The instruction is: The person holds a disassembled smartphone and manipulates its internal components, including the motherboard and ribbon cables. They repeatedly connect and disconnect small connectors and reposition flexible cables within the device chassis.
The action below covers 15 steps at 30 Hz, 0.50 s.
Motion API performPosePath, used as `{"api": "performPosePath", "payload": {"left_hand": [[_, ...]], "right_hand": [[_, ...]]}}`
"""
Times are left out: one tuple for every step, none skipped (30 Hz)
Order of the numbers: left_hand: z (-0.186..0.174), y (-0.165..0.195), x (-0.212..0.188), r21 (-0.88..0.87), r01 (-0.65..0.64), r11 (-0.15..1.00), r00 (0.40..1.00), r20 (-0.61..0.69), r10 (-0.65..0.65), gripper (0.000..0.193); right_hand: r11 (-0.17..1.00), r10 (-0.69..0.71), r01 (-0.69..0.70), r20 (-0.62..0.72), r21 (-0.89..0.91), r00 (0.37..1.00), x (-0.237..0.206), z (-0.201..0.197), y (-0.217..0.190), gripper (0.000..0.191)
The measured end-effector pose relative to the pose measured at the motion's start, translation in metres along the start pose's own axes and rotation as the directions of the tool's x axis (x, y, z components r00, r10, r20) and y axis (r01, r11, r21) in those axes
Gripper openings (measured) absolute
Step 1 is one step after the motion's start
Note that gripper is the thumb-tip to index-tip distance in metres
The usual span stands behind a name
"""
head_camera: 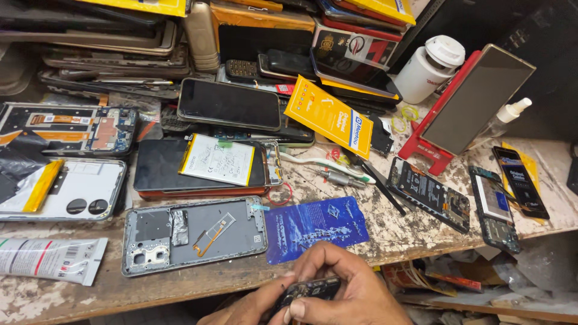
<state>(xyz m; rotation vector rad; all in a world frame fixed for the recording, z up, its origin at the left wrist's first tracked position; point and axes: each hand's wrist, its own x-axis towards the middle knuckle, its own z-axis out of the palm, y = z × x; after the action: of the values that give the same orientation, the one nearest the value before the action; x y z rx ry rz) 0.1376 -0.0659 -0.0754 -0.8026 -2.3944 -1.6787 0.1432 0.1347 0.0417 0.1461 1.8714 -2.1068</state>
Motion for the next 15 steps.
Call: {"api": "performPosePath", "payload": {"left_hand": [[0.0, -0.003, -0.003, -0.001, 0.012, 1.0, 1.0, 0.009, -0.012, 0.046], [0.0, -0.007, -0.005, -0.004, 0.025, 1.0, 1.0, 0.017, -0.025, 0.046], [0.001, -0.012, -0.007, -0.007, 0.038, 0.999, 0.999, 0.027, -0.037, 0.046], [0.003, -0.017, -0.008, -0.015, 0.022, 1.0, 0.996, 0.09, -0.02, 0.047], [0.005, -0.023, -0.008, -0.025, 0.006, 1.0, 0.988, 0.153, -0.002, 0.049], [0.007, -0.029, -0.007, -0.036, -0.011, 0.999, 0.976, 0.215, 0.019, 0.05], [0.008, -0.034, -0.005, -0.025, -0.074, 0.997, 0.968, 0.239, 0.078, 0.051], [0.009, -0.038, -0.003, -0.015, -0.135, 0.991, 0.956, 0.263, 0.134, 0.052], [0.01, -0.041, 0.0, -0.006, -0.196, 0.981, 0.939, 0.286, 0.189, 0.053], [0.009, -0.04, 0.001, 0.02, -0.09, 0.996, 0.95, 0.301, 0.08, 0.055], [0.007, -0.037, 0.002, 0.047, 0.019, 0.999, 0.949, 0.313, -0.033, 0.057], [0.005, -0.033, 0.004, 0.074, 0.132, 0.989, 0.935, 0.323, -0.149, 0.059], [0.004, -0.028, 0.007, 0.048, -0.008, 0.999, 0.955, 0.297, -0.007, 0.057], [0.003, -0.024, 0.013, 0.027, -0.154, 0.988, 0.953, 0.268, 0.141, 0.056], [0.002, -0.018, 0.018, 0.009, -0.293, 0.956, 0.929, 0.238, 0.283, 0.055]], "right_hand": [[0.999, -0.044, 0.044, 0.019, -0.011, 0.999, 0.001, 0.0, 0.002, 0.029], [0.996, -0.087, 0.087, 0.038, -0.022, 0.996, 0.001, -0.001, 0.003, 0.029], [0.996, -0.086, 0.086, 0.025, -0.001, 0.996, 0.001, -0.001, 0.005, 0.029], [0.996, -0.084, 0.084, 0.014, 0.02, 0.996, 0.001, 0.0, 0.007, 0.03], [0.996, -0.083, 0.083, 0.003, 0.04, 0.997, 0.001, 0.0, 0.008, 0.031], [0.995, -0.078, 0.077, 0.005, 0.067, 0.997, 0.001, 0.0, 0.009, 0.031], [0.993, -0.072, 0.07, 0.009, 0.094, 0.997, 0.002, 0.0, 0.009, 0.031], [0.991, -0.064, 0.062, 0.015, 0.121, 0.998, 0.002, 0.001, 0.01, 0.031], [0.987, -0.063, 0.06, 0.017, 0.149, 0.998, 0.002, 0.001, 0.01, 0.031], [0.982, -0.064, 0.06, 0.019, 0.177, 0.998, 0.003, 0.001, 0.01, 0.031], [0.977, -0.063, 0.057, 0.02, 0.205, 0.998, 0.003, 0.001, 0.011, 0.031], [0.98, -0.06, 0.054, 0.025, 0.192, 0.998, 0.004, 0.002, 0.012, 0.032], [0.982, -0.063, 0.057, 0.027, 0.177, 0.998, 0.005, 0.002, 0.013, 0.032], [0.985, -0.071, 0.066, 0.028, 0.162, 0.997, 0.007, 0.001, 0.013, 0.032], [0.984, -0.064, 0.059, 0.027, 0.166, 0.998, 0.008, 0.001, 0.014, 0.032]]}}
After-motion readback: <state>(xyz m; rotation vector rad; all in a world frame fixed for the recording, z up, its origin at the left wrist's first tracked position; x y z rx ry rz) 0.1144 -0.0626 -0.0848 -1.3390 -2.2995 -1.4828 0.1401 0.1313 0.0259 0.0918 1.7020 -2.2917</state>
